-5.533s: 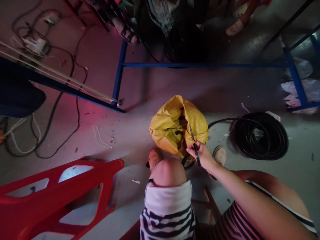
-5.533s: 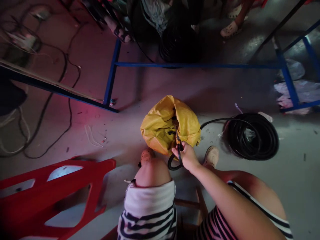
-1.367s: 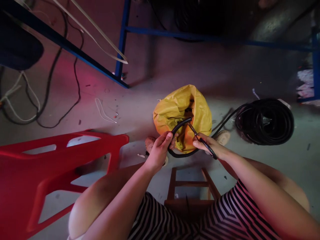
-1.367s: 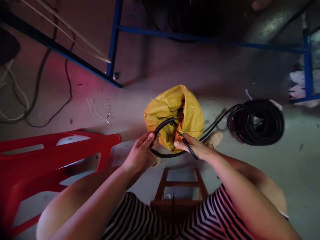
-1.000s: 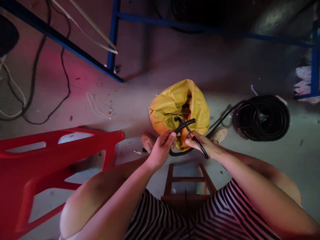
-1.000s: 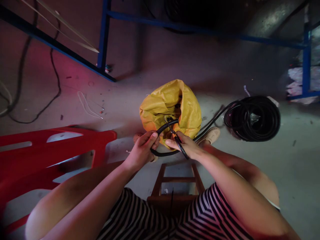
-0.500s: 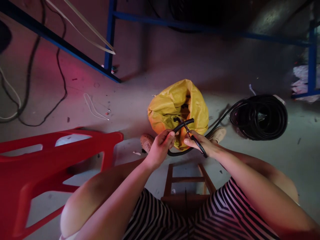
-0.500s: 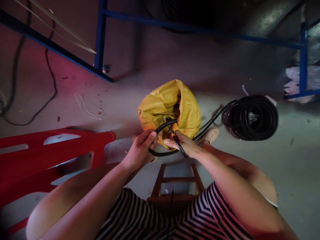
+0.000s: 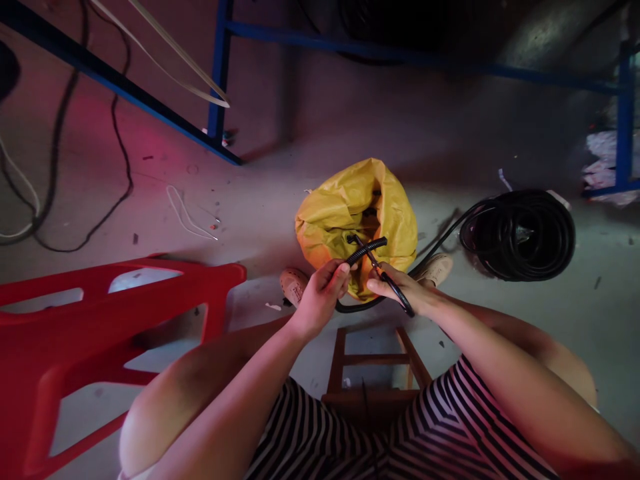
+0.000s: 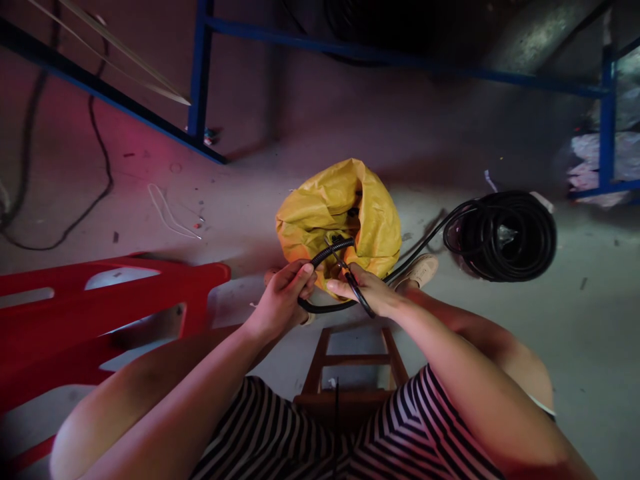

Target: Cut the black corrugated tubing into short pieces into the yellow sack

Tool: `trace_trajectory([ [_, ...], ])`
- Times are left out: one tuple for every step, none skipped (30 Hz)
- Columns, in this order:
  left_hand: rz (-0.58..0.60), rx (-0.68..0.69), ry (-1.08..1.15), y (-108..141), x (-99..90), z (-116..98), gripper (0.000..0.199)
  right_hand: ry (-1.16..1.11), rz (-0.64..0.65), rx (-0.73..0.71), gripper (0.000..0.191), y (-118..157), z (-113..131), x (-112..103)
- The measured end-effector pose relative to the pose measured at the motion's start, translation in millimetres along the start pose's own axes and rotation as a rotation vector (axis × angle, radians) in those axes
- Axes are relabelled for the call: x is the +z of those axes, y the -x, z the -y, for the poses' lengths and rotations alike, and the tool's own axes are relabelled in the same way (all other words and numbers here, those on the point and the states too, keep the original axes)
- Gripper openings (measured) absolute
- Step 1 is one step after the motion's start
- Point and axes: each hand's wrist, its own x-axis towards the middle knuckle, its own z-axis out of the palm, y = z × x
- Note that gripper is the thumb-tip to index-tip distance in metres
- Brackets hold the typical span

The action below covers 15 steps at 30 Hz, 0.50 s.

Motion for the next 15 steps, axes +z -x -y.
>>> trace_trajectory([
  [-0.002,-0.002,-0.004,0.0,0.1,0.4,0.041,-0.002,0.002,0.002,0.057,-0.2,-0.1,0.2],
  [-0.001,-0.004,-0.003,-0.1,0.1,0.9,0.041,-0.003,0.005,0.005,0.057,-0.5,-0.3,0.3],
  [-0.001,-0.006,0.002,-0.1,0.1,1.3,0.040,-0.003,0.009,0.010,0.058,-0.9,-0.7,0.5],
  [-0.003,-0.007,0.010,-0.1,0.1,1.5,0.040,-0.002,0.014,0.014,0.058,-1.2,-1.2,0.7],
  [-0.004,-0.009,0.018,-0.1,0.1,1.6,0.040,0.001,0.019,0.017,0.059,-1.6,-1.8,0.9],
  [-0.004,-0.011,0.026,-0.1,0.2,1.6,0.040,0.006,0.023,0.021,0.059,-2.0,-2.2,1.1],
  [-0.004,-0.010,0.029,-0.1,0.4,1.4,0.040,0.009,0.025,0.024,0.060,-2.3,-2.5,1.3],
  [-0.006,-0.007,0.030,0.0,0.6,1.1,0.040,0.011,0.027,0.026,0.060,-2.5,-2.6,1.5],
  [-0.005,-0.006,0.028,0.0,0.8,0.8,0.040,0.012,0.028,0.027,0.061,-2.6,-2.4,1.7],
  [-0.004,-0.003,0.026,0.1,0.9,0.5,0.040,0.013,0.030,0.029,0.061,-2.6,-2.0,1.9],
  [-0.002,-0.001,0.024,0.2,1.0,0.3,0.040,0.011,0.030,0.030,0.062,-2.6,-1.3,2.0],
  [0.000,0.002,0.022,0.2,1.1,0.1,0.040,0.008,0.030,0.032,0.063,-2.6,-0.5,2.0],
  [0.002,0.003,0.020,0.2,1.1,0.0,0.040,0.005,0.032,0.035,0.063,-2.6,0.3,2.0],
  [0.004,0.003,0.016,0.2,1.0,0.0,0.039,0.004,0.033,0.039,0.063,-2.7,1.0,2.0],
  [0.004,0.005,0.011,0.1,0.8,0.0,0.039,0.004,0.032,0.041,0.063,-2.8,1.6,1.9],
])
